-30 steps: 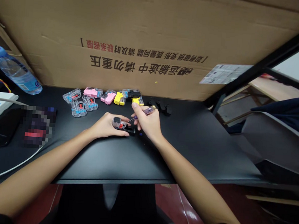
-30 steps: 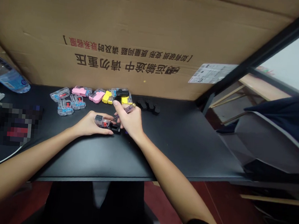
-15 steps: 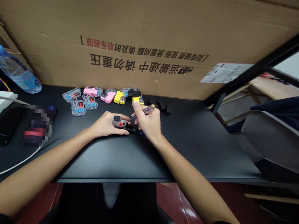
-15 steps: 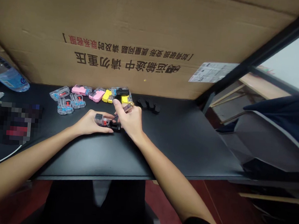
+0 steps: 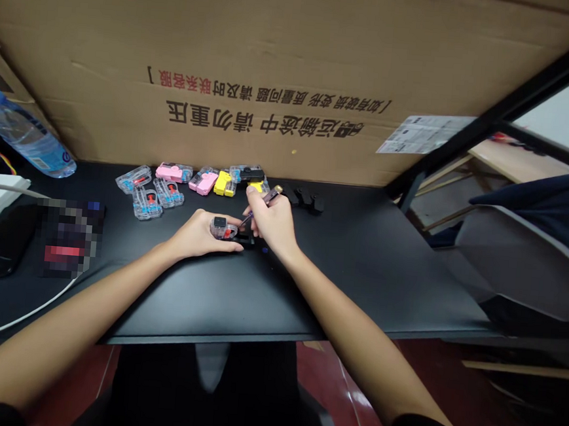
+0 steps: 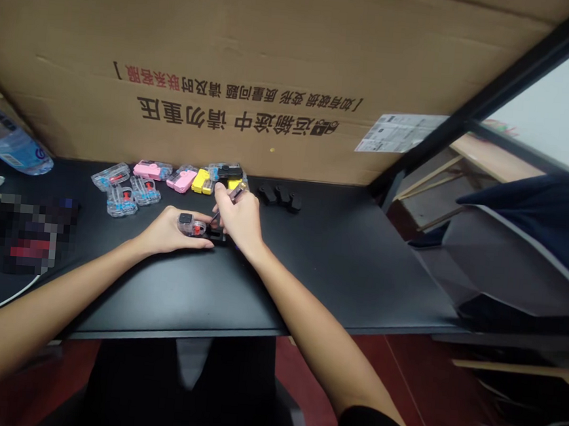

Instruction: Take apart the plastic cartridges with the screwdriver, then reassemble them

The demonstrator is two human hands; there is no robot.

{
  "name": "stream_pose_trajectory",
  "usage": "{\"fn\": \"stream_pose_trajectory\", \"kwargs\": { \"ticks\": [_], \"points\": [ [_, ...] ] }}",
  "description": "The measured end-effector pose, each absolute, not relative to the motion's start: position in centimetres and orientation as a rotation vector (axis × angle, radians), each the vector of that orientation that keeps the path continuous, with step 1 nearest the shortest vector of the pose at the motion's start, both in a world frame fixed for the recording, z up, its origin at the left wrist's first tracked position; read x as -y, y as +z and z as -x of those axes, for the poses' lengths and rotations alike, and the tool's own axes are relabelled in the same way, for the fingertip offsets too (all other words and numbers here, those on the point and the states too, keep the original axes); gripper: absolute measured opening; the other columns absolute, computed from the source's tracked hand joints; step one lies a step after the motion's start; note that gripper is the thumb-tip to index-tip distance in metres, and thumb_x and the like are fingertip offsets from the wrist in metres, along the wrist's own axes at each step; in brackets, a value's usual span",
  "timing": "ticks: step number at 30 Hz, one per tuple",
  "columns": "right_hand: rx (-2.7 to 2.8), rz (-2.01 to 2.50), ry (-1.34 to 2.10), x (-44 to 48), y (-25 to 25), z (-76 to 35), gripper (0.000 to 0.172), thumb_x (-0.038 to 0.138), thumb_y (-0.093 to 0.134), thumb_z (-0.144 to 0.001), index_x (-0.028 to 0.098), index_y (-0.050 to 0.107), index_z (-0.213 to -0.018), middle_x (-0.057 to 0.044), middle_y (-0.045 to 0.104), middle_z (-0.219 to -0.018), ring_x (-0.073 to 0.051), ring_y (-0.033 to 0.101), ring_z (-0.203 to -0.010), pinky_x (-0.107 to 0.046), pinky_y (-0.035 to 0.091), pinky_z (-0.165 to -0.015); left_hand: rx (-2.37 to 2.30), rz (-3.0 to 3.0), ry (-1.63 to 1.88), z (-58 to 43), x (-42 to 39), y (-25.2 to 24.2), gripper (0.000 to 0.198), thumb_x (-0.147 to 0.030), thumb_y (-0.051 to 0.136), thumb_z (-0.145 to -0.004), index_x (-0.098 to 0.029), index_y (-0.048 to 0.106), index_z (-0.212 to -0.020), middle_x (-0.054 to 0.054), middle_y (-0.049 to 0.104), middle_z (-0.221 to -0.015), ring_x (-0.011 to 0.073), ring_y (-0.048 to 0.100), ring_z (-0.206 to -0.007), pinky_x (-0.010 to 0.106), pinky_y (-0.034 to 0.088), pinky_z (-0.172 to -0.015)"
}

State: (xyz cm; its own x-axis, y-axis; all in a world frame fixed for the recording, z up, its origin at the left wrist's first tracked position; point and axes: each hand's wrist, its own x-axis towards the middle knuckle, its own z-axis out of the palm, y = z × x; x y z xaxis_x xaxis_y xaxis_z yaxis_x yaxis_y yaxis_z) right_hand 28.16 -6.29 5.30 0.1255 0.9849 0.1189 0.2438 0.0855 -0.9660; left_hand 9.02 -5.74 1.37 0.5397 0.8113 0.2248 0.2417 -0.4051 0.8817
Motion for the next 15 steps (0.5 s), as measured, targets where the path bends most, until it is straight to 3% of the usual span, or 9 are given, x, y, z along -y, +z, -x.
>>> {"fn": "stream_pose_trajectory", "kwargs": {
  "ticks": [9,15],
  "points": [
    [1.195,1.370,1.010,5.4,4.4,-28.2,0.053,0.054,0.064,-0.099,0.020,0.063,-0.059,0.001,0.053,-0.039,-0.010,0.044,-0.028,-0.021,0.033,-0.031,-0.923,-1.960,0.866,-9.0,5.7,1.2,0.051,-0.045,0.094,-0.076,-0.012,0.086,-0.114,0.005,0.085,-0.087,0.0199,0.075,-0.071,0.029,0.062,-0.072],
    [1.218,1.283,0.865,6.3,3.9,-27.7,0.054,0.060,0.064,-0.098,0.021,0.065,-0.062,0.001,0.055,-0.044,-0.011,0.049,-0.034,-0.023,0.039,-0.036,-1.009,-1.946,0.921,-8.9,5.4,1.0,0.053,-0.047,0.093,-0.076,-0.014,0.086,-0.118,0.008,0.087,-0.102,0.0256,0.081,-0.084,0.034,0.065,-0.083]
  ]
}}
